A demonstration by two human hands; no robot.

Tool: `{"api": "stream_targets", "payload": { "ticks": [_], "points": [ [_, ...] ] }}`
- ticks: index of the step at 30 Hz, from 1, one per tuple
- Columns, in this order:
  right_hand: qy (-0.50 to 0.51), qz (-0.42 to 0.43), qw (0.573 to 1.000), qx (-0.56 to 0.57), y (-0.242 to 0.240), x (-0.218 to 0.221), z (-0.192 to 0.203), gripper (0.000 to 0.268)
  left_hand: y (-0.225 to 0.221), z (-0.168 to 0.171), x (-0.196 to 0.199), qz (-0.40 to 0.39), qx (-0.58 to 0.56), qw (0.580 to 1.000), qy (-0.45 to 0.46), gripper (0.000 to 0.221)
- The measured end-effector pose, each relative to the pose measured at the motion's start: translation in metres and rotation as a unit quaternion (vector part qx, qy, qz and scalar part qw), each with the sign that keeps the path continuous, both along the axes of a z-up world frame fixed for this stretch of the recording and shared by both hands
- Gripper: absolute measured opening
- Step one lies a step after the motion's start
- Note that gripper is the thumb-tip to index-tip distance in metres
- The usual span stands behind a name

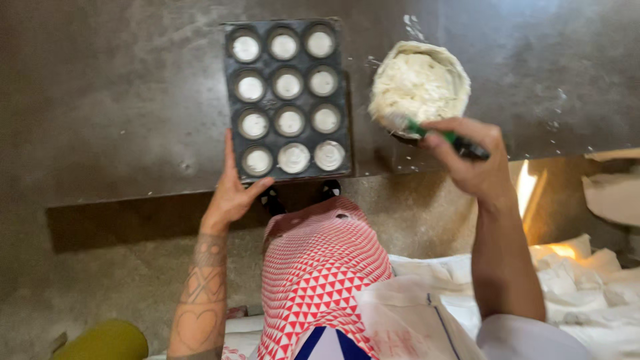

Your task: The person greases the individual cups of multiple muffin pans using a brush dipped in a bowl of shortening or grease.

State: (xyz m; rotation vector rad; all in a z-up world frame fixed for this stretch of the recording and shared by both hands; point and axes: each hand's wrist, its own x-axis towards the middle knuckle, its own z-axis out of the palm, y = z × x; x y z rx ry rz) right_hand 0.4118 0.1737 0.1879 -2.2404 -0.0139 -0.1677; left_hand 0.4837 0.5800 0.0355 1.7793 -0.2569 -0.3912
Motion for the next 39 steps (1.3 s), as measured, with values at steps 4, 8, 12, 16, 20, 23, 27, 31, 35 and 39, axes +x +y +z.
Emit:
{"api": "stream_targets", "payload": {
  "ticks": [4, 8, 12, 16, 20, 23, 27, 31, 35, 39],
  "points": [
    [-0.045, 0.261, 0.963, -0.051, 0.073, 0.023, 0.032, 0.03, 0.0, -0.006, 0.002, -0.011, -0.024, 0.999, -0.022, 0.125],
    [-0.079, 0.466, 0.851, -0.227, 0.133, 0.055, 0.027, 0.054, 0.0, -0.01, 0.0, -0.01, 0.022, 0.999, -0.035, 0.129],
    [-0.054, 0.5, 0.81, -0.303, 0.182, 0.083, -0.002, 0.037, -0.003, -0.014, -0.002, 0.008, 0.001, 0.999, -0.05, 0.128],
    [0.015, 0.415, 0.882, -0.224, 0.214, 0.109, -0.038, 0.016, -0.005, -0.012, -0.002, 0.005, -0.001, 0.998, -0.061, 0.131],
    [0.112, 0.109, 0.987, -0.05, 0.219, 0.104, -0.07, 0.027, -0.007, -0.011, 0.0, -0.004, 0.007, 0.999, -0.049, 0.129],
    [0.23, -0.101, 0.933, 0.256, 0.223, 0.09, -0.096, 0.035, -0.006, -0.012, -0.003, 0.001, -0.003, 0.999, -0.043, 0.13],
    [0.228, -0.223, 0.859, 0.401, 0.224, 0.056, -0.116, 0.04, -0.007, -0.01, -0.004, -0.006, -0.015, 0.999, -0.044, 0.126],
    [0.182, -0.227, 0.732, 0.615, 0.219, 0.019, -0.102, 0.051, -0.005, -0.001, 0.0, -0.005, 0.012, 0.999, -0.04, 0.126],
    [0.028, -0.204, 0.799, 0.565, 0.149, -0.012, -0.07, 0.055, -0.005, 0.012, -0.002, 0.007, 0.035, 0.999, -0.004, 0.125],
    [-0.088, -0.229, 0.937, 0.249, 0.046, -0.021, -0.04, 0.032, -0.014, 0.016, 0.001, 0.008, 0.064, 0.998, -0.011, 0.133]
  ]
}}
